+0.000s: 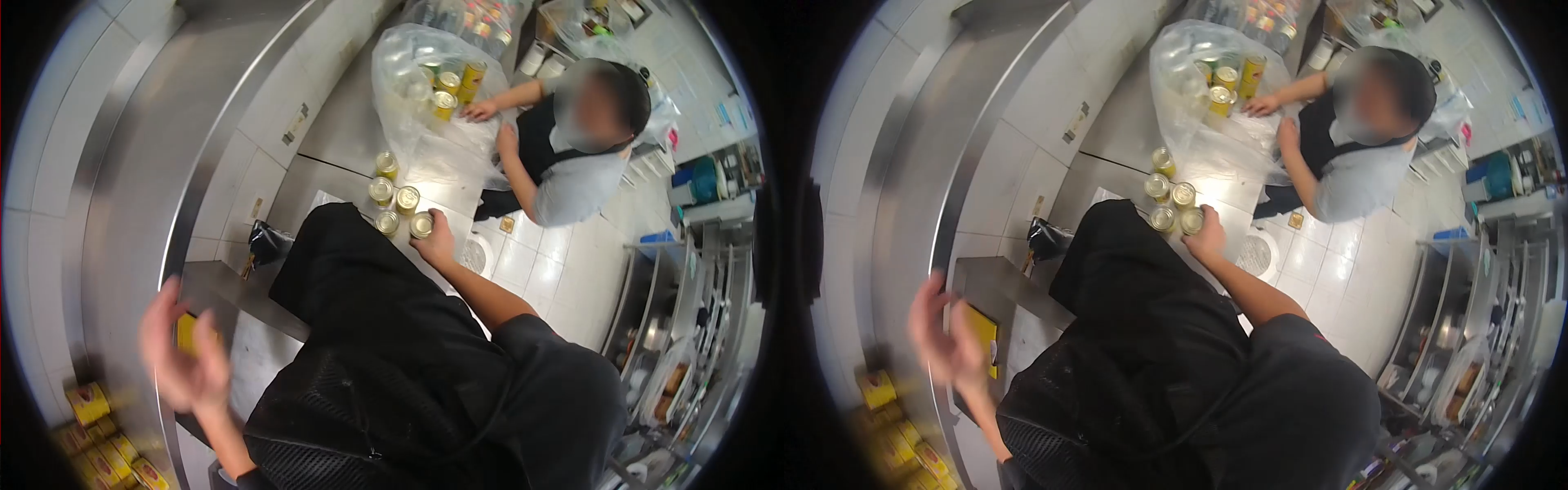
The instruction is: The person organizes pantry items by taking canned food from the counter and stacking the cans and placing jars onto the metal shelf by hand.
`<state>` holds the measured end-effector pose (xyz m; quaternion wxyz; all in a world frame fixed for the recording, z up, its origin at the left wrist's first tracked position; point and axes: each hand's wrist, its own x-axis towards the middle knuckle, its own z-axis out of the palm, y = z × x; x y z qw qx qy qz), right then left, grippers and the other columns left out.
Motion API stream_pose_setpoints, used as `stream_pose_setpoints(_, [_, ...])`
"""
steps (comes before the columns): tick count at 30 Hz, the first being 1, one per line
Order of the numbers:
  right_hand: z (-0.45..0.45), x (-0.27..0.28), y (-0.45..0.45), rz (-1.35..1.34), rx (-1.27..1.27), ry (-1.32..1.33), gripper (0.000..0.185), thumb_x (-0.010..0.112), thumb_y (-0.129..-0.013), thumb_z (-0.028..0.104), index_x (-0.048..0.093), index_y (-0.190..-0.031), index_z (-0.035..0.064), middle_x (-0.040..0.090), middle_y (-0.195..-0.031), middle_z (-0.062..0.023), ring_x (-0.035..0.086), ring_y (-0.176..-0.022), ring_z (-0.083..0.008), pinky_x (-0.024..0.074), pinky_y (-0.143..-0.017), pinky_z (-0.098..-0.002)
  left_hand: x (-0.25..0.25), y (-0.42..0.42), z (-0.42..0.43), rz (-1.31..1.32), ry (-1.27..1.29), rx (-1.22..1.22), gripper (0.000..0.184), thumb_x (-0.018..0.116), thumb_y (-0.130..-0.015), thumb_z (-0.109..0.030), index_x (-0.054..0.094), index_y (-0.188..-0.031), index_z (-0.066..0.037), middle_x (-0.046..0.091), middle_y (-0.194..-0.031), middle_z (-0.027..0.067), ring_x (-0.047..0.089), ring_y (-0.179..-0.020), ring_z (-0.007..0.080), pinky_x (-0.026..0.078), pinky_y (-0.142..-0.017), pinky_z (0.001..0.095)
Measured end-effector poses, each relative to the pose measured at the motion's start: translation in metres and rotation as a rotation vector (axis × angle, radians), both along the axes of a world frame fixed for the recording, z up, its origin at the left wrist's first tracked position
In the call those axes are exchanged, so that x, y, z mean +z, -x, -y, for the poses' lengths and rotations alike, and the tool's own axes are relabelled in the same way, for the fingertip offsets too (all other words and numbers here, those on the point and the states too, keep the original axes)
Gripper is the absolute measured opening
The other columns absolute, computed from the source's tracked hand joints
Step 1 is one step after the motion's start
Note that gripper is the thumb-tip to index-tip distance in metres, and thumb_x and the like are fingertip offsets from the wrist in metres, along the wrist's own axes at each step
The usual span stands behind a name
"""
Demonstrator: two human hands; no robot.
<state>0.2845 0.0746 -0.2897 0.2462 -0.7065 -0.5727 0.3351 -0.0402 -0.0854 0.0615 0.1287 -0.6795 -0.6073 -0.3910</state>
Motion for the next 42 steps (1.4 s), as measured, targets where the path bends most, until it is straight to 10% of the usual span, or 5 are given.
stream_pose_setpoints(7, [-0.038, -0.114, -0.021, -0.008, 0.093, -0.118, 0.069, 0.083, -0.073, 0.015, 0.051, -0.132, 0.0024, 0.064, -0.122, -0.0233, 0.061, -0.117, -0.0442, 0.0516, -0.097, -0.0502, 0.114, 0.089, 0.152, -0.642, -0.383, 0.608, 0.026, 0.062, -0.106, -0.010, 0.070, -0.115, 0.012, 0.076, -0.115, 0.0196, 0.075, -0.100, 0.0266, 0.061, -0.091, 0.0323])
stream_pose_setpoints(19, [-0.097, 0.330, 0.180, -0.686, 0.415, -1.712, 0.032, 0.081, -0.077, 0.007, 0.069, -0.106, 0.0028, 0.064, -0.118, -0.0186, 0.065, -0.100, -0.0332, 0.0542, -0.085, -0.0403, 0.049, 0.136, 0.163, 0.132, 0.248, 0.705, 0.029, 0.064, -0.105, -0.014, 0.064, -0.127, 0.005, 0.058, -0.095, 0.0025, 0.052, -0.086, 0.0096, 0.046, -0.077, 0.0247])
stream_pose_setpoints(24, [-0.114, 0.342, 0.238, -0.456, 0.659, -1.793, 0.012, 0.076, -0.083, 0.019, 0.073, -0.088, 0.0091, 0.072, -0.090, -0.0085, 0.069, -0.080, -0.0278, 0.0528, -0.071, -0.0414, 0.051, 0.114, 0.160, 0.017, 0.179, 0.789, 0.023, 0.060, -0.104, -0.011, 0.066, -0.123, -0.001, 0.044, -0.065, 0.0069, 0.039, -0.060, 0.0134, 0.037, -0.054, 0.0319])
stream_pose_setpoints(28, [-0.104, 0.344, 0.236, -0.526, 0.677, -1.578, 0.006, 0.067, -0.088, 0.001, 0.072, -0.086, 0.0019, 0.072, -0.086, -0.0139, 0.068, -0.075, -0.0297, 0.0529, -0.072, -0.0380, 0.067, 0.100, 0.153, 0.026, 0.257, 0.779, 0.024, 0.057, -0.092, -0.002, 0.068, -0.114, -0.003, 0.063, -0.078, 0.0255, 0.065, -0.071, 0.0429, 0.050, -0.065, 0.0458])
stream_pose_setpoints(42, [-0.123, 0.329, 0.244, -0.512, 0.729, -1.637, 0.043, 0.046, -0.095, 0.027, 0.070, -0.098, -0.0087, 0.069, -0.093, -0.0204, 0.065, -0.084, -0.0290, 0.0521, -0.076, -0.0375, 0.060, 0.101, 0.159, 0.029, 0.175, 0.795, 0.031, 0.061, -0.084, 0.005, 0.069, -0.112, -0.006, 0.058, -0.070, 0.0176, 0.060, -0.061, 0.0347, 0.048, -0.060, 0.0400])
